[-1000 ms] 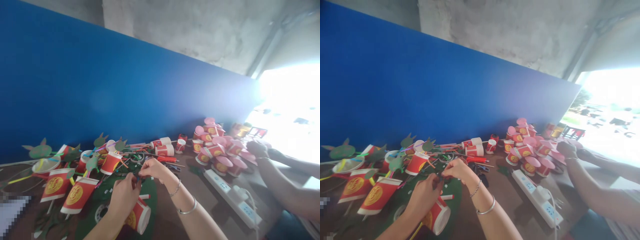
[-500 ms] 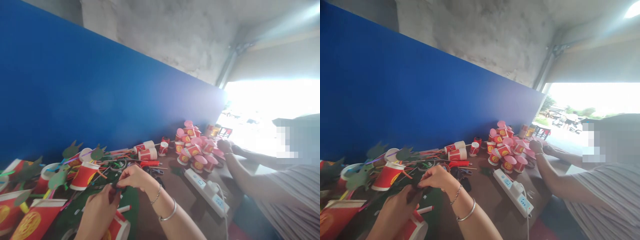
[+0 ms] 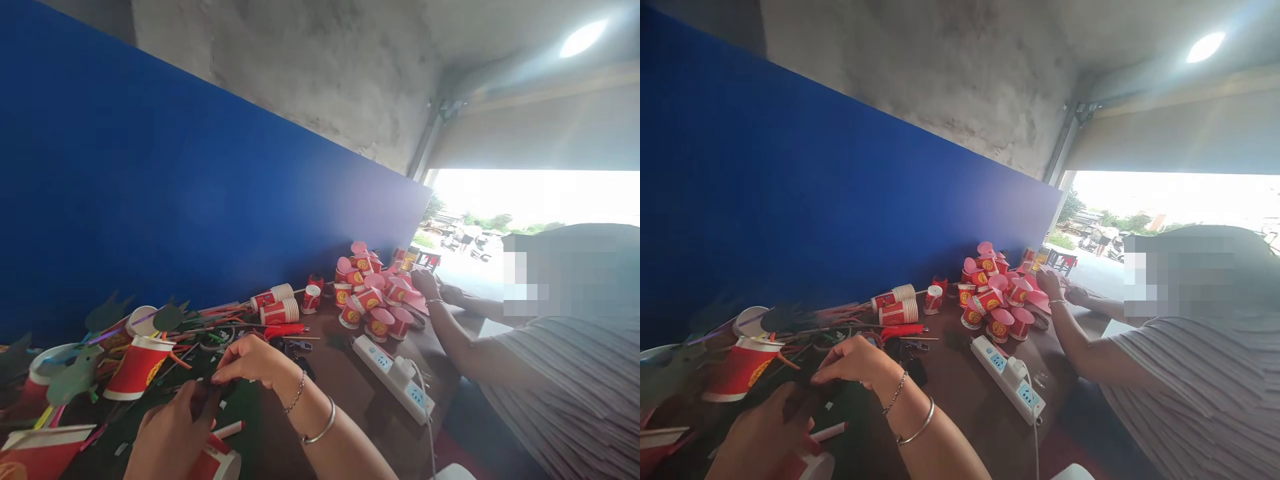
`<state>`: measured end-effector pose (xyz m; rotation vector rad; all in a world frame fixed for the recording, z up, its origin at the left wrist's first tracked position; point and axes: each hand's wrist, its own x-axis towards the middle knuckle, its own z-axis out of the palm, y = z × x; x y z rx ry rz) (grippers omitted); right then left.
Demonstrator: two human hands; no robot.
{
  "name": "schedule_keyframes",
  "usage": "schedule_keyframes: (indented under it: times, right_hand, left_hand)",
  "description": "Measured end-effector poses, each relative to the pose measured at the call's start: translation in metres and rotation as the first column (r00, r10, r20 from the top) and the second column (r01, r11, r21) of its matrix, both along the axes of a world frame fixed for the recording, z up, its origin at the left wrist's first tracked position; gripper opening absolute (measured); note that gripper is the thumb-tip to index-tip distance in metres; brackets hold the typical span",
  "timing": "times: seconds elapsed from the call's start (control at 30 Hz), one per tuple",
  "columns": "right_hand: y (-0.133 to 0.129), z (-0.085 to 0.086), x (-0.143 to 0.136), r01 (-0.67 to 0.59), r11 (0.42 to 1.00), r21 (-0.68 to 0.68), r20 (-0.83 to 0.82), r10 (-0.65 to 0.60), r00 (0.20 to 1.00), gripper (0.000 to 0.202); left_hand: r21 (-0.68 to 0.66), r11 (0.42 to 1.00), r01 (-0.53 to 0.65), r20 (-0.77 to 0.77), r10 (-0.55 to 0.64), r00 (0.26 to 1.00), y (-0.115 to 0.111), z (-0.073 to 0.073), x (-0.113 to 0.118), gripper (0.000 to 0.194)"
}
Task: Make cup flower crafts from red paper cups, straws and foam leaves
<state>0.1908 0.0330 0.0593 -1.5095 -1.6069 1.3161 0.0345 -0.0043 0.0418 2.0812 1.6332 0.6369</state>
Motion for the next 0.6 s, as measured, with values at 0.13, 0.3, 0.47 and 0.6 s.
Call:
schedule_keyframes:
  times: [0.13, 0.3, 0.47, 0.6]
  right_hand:
    - [-0.004, 0.008, -0.001, 0.006, 0.999, 0.039, 0.080, -0.009, 0.997, 0.008]
    - [-0.005, 0.007, -0.002, 0.011, 0.998, 0.059, 0.062, -0.014, 0.998, 0.006]
    - [-0.006, 0.005, -0.003, 0.019, 0.999, 0.050, 0.003, -0.019, 1.000, 0.007]
    - [-0.003, 0.001, -0.002, 0.040, 0.998, 0.044, -0.034, -0.038, 0.999, 0.007]
  left_hand:
    - [-0.018, 1.000, -0.021, -0.029, 0.020, 0.999, -0.008, 0.009, 0.004, 0.017]
    - [0.003, 0.998, -0.057, -0.019, 0.057, 0.998, -0.009, 0.006, 0.010, 0.017]
    - [0.079, 0.993, -0.085, 0.003, 0.085, 0.996, -0.006, -0.003, 0.011, 0.015]
    - [0.100, 0.991, -0.085, 0.010, 0.085, 0.996, -0.008, -0.001, 0.011, 0.015]
